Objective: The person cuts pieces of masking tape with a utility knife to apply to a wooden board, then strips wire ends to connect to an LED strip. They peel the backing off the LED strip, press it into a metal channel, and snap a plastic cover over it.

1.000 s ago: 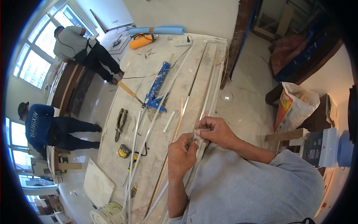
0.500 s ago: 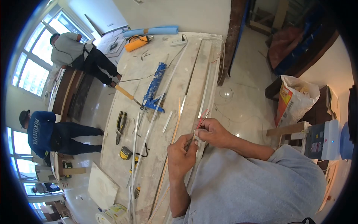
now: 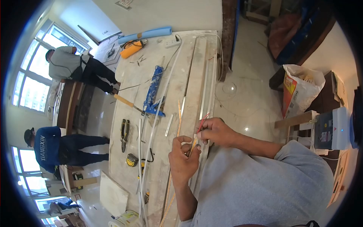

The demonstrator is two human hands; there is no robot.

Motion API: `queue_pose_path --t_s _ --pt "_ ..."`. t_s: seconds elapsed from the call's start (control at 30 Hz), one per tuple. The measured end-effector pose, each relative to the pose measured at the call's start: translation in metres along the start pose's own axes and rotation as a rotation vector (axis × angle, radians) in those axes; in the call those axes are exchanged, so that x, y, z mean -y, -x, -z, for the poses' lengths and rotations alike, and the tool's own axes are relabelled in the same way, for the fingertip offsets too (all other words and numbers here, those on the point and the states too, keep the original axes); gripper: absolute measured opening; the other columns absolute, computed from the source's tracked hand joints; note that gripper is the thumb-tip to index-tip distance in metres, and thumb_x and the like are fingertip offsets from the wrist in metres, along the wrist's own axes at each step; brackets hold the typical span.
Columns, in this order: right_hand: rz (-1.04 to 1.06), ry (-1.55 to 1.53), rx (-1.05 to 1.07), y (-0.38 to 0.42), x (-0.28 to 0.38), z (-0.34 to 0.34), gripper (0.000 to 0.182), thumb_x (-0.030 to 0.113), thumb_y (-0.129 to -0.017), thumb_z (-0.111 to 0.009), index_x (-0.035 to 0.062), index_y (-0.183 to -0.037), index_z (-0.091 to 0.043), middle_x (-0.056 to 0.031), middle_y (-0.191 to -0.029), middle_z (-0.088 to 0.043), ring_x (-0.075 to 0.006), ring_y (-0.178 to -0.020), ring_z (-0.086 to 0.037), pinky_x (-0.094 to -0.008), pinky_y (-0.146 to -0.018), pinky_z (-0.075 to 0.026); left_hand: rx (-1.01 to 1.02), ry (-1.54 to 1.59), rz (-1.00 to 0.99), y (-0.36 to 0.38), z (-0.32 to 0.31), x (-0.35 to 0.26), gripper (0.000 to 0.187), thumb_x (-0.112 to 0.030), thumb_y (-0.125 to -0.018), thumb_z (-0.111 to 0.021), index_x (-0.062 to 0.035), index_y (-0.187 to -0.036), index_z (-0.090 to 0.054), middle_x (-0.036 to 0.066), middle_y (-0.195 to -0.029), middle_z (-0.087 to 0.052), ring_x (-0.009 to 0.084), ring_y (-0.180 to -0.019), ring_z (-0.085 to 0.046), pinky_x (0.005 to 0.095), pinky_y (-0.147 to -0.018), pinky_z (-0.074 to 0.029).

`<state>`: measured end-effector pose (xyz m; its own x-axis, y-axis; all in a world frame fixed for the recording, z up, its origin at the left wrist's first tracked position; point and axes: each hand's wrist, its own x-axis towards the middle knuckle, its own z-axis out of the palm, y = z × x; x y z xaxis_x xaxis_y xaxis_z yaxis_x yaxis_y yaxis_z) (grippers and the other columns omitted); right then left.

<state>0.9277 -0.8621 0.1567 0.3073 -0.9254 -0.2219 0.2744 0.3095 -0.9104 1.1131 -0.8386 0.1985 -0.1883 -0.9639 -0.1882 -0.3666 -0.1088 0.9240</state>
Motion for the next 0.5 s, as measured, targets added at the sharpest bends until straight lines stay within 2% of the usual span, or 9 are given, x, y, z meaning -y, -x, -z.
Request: queue_pose_path --t_s 0.1,0.13,0.17,0.33,0.5 --pt "-0.019 -0.112 0.012 0.0007 -0.0011 0.0046 0.011 0.010 -0.093 -0.067 -0.0002 -0.097 -0.068 -0.0014 -0.082 -0.064 -0.0097 -0.070 -0.060 -0.0267 -0.066 -0.050 -0.005 -0.015 0.003 0.0004 -0.0005 -0.0014 0.031 0.002 -0.091 -0.067 -0.0013 -0.115 -0.049 0.011 -0.074 -0.072 0.0070 -0.052 -0.058 0.0237 -0.046 -0.042" --pt "-0.018 -0.114 0.011 0.0006 -0.0008 0.0041 0.011 0.010 -0.093 -0.067 -0.0002 -0.097 -0.068 -0.0014 -0.082 -0.064 -0.0097 -0.070 -0.060 -0.0267 -0.066 -0.050 -0.020 -0.007 0.018 0.0008 -0.0011 -0.0039 0.031 0.001 -0.089 -0.070 -0.0027 -0.114 -0.050 0.012 -0.071 -0.071 0.0101 -0.053 -0.060 0.0260 -0.049 -0.042" --pt "-0.005 -0.063 0.002 0.0003 -0.0001 0.0028 0.011 0.011 -0.093 -0.068 0.0000 -0.097 -0.068 -0.0012 -0.082 -0.065 -0.0092 -0.070 -0.060 -0.0263 -0.066 -0.050 -0.036 0.001 0.034 0.0010 -0.0015 -0.0053 0.031 -0.001 -0.088 -0.072 -0.0040 -0.112 -0.052 0.012 -0.069 -0.071 0.0131 -0.053 -0.062 0.0284 -0.052 -0.042" --pt "0.005 0.077 -0.031 -0.0015 -0.0039 0.0007 0.013 0.013 -0.094 -0.070 0.0009 -0.097 -0.068 -0.0005 -0.083 -0.066 -0.0072 -0.071 -0.060 -0.0251 -0.065 -0.049 -0.044 -0.019 0.044 0.0008 -0.0025 -0.0036 0.030 -0.001 -0.088 -0.072 -0.0041 -0.111 -0.053 0.011 -0.066 -0.069 0.0127 -0.051 -0.057 0.0295 -0.051 -0.039" --pt "0.098 0.228 -0.057 -0.0034 -0.0079 -0.0015 0.009 0.011 -0.094 -0.067 0.0020 -0.093 -0.065 0.0046 -0.080 -0.059 -0.0025 -0.072 -0.053 -0.0233 -0.063 -0.043 -0.046 -0.020 0.033 0.0008 -0.0059 -0.0020 0.031 -0.001 -0.087 -0.072 -0.0044 -0.110 -0.053 0.008 -0.063 -0.065 0.0122 -0.049 -0.052 0.0299 -0.050 -0.037"
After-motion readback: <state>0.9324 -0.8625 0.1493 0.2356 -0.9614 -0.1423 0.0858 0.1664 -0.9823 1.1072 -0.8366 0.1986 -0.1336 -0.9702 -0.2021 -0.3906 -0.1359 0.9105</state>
